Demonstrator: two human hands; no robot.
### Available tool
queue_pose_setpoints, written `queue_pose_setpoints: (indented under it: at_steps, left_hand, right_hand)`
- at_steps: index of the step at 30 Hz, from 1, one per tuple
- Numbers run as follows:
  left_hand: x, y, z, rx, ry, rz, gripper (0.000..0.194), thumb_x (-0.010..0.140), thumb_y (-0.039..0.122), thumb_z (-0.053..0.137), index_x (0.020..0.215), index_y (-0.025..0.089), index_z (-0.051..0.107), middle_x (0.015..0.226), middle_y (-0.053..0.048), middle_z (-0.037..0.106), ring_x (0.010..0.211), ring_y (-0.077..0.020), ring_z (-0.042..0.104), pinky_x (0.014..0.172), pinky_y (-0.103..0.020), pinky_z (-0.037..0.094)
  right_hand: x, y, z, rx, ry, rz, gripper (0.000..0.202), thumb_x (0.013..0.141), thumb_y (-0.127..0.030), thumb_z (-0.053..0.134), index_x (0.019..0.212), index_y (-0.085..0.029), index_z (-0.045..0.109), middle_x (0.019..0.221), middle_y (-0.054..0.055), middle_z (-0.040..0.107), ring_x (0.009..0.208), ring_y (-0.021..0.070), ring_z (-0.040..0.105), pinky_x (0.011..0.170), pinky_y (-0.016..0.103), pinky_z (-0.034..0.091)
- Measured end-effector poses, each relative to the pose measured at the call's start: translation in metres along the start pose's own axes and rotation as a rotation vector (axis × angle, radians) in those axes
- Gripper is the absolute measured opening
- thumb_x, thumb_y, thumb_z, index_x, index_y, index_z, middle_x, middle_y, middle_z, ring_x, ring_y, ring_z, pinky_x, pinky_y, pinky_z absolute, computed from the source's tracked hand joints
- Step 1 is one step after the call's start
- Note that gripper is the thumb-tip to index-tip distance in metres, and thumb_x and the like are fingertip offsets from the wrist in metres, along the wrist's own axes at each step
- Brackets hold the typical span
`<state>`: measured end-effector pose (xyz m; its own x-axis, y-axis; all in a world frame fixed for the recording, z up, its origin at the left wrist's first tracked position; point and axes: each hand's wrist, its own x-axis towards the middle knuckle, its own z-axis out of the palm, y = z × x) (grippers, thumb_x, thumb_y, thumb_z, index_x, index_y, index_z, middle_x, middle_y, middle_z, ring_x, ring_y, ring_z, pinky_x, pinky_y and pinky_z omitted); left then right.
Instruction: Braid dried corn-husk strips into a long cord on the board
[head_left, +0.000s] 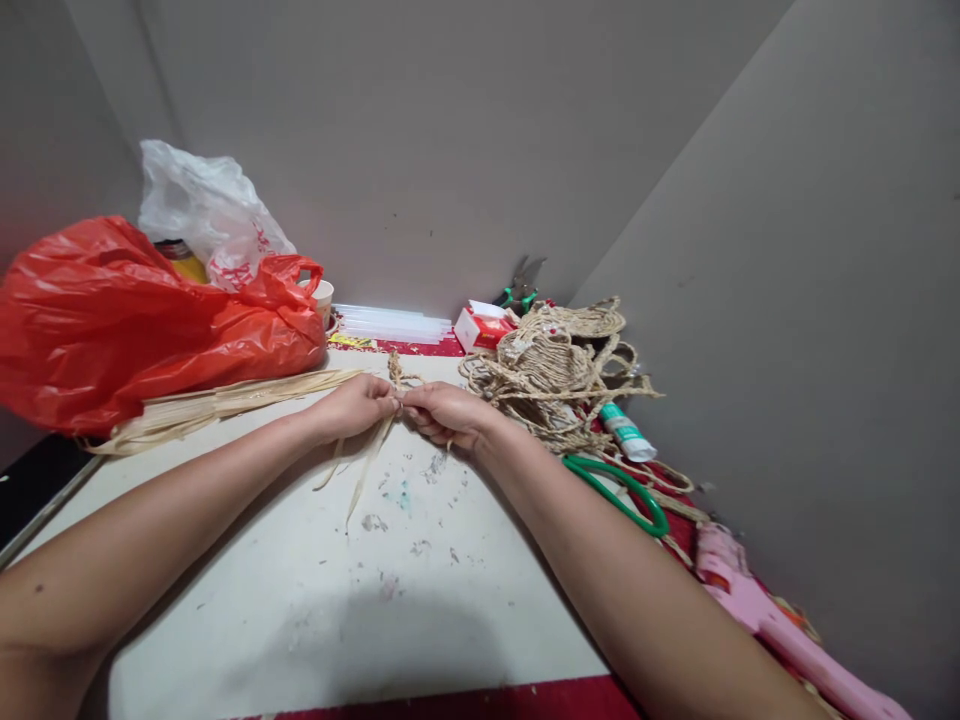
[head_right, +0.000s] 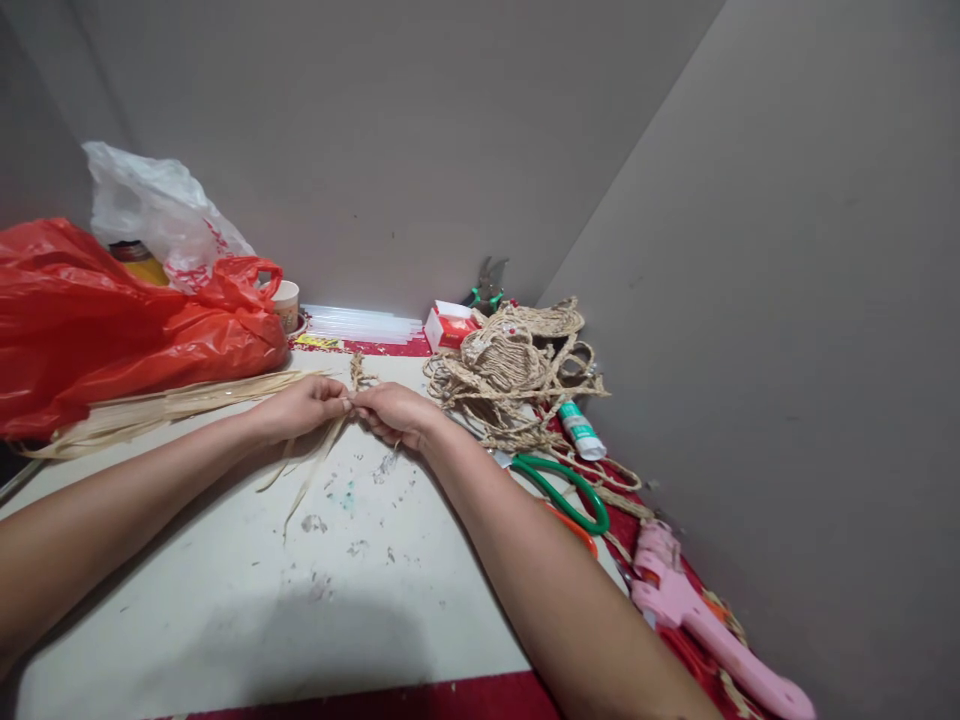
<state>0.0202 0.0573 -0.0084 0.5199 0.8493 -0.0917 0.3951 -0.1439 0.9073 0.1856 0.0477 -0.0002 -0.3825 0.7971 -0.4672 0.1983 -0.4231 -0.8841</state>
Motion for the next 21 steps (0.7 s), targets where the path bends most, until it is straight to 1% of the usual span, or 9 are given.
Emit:
queue_pose_setpoints:
  at_steps: [3,7,9,10,12,14,16,19,21]
  left_hand:
    - [-0.002,0.003,-0.004,0.179,-0.019,0.057,0.022,0.076,0.031,0.05,0.071,0.014,0.063,0.061,0.001,0.055,0.055,-0.0101,0.045,0.053,-0.02,0.032]
    - [-0.009,0.014,-0.004,0.539,0.043,0.037,0.026,0.079,0.027,0.042,0.067,0.015,0.062,0.062,-0.003,0.059,0.059,-0.0144,0.051,0.055,-0.024,0.034]
    - [-0.016,0.022,0.001,0.712,0.088,0.014,0.03,0.081,0.029,0.039,0.071,0.015,0.063,0.068,-0.007,0.063,0.063,-0.0176,0.055,0.056,-0.026,0.035]
    - [-0.019,0.027,0.006,0.787,0.106,-0.002,0.033,0.083,0.03,0.037,0.074,0.015,0.064,0.072,-0.009,0.065,0.065,-0.0196,0.058,0.057,-0.028,0.036]
    - [-0.027,0.035,0.015,0.915,0.125,-0.029,0.037,0.085,0.03,0.032,0.083,0.014,0.066,0.08,-0.014,0.068,0.072,-0.0237,0.062,0.06,-0.03,0.04]
    - [-0.032,0.041,0.023,1.009,0.108,-0.046,0.037,0.086,0.024,0.031,0.089,0.013,0.065,0.081,-0.016,0.068,0.076,-0.0266,0.064,0.065,-0.033,0.043]
    - [-0.035,0.042,0.03,1.059,0.081,-0.047,0.035,0.085,0.019,0.032,0.094,0.011,0.064,0.079,-0.017,0.068,0.077,-0.0281,0.065,0.068,-0.035,0.045]
    - [-0.037,0.04,0.038,1.105,0.053,-0.031,0.033,0.082,0.012,0.034,0.101,0.008,0.06,0.078,-0.017,0.068,0.079,-0.0283,0.066,0.068,-0.035,0.046]
    - [-0.039,0.039,0.043,1.135,0.036,-0.019,0.034,0.08,0.009,0.035,0.104,0.006,0.059,0.078,-0.017,0.068,0.079,-0.0276,0.066,0.067,-0.034,0.045]
  right_hand:
    - [-0.001,0.002,0.008,0.06,0.093,-0.011,0.025,0.08,-0.02,0.049,0.056,-0.016,0.044,0.036,-0.01,0.023,0.03,0.0025,0.013,0.03,0.016,0.008]
    - [0.0,0.007,0.014,0.062,0.185,-0.062,0.023,0.08,-0.021,0.05,0.059,-0.013,0.054,0.036,-0.009,0.024,0.03,0.003,0.016,0.031,0.017,0.009]
    - [0.001,0.008,0.017,0.075,0.212,-0.078,0.023,0.079,-0.02,0.051,0.056,-0.014,0.053,0.036,-0.009,0.025,0.029,0.003,0.017,0.031,0.018,0.008]
    - [0.001,0.009,0.018,0.088,0.218,-0.082,0.026,0.078,-0.019,0.052,0.053,-0.015,0.049,0.036,-0.009,0.025,0.029,0.003,0.017,0.031,0.018,0.008]
    - [0.0,0.009,0.02,0.121,0.219,-0.082,0.033,0.078,-0.02,0.053,0.048,-0.017,0.039,0.036,-0.008,0.025,0.029,0.0029,0.017,0.031,0.019,0.008]
    - [-0.002,0.008,0.022,0.157,0.202,-0.083,0.038,0.079,-0.021,0.053,0.046,-0.019,0.033,0.035,-0.008,0.025,0.029,0.0027,0.017,0.032,0.018,0.009]
    - [-0.003,0.008,0.023,0.194,0.185,-0.081,0.038,0.078,-0.021,0.052,0.047,-0.019,0.031,0.035,-0.008,0.025,0.029,0.0024,0.016,0.032,0.018,0.009]
    - [-0.005,0.007,0.023,0.237,0.151,-0.074,0.034,0.074,-0.018,0.052,0.047,-0.019,0.031,0.035,-0.009,0.025,0.03,0.0019,0.015,0.031,0.017,0.009]
    - [-0.005,0.008,0.022,0.244,0.125,-0.069,0.029,0.071,-0.016,0.054,0.049,-0.018,0.035,0.035,-0.01,0.026,0.031,0.0017,0.015,0.031,0.016,0.01]
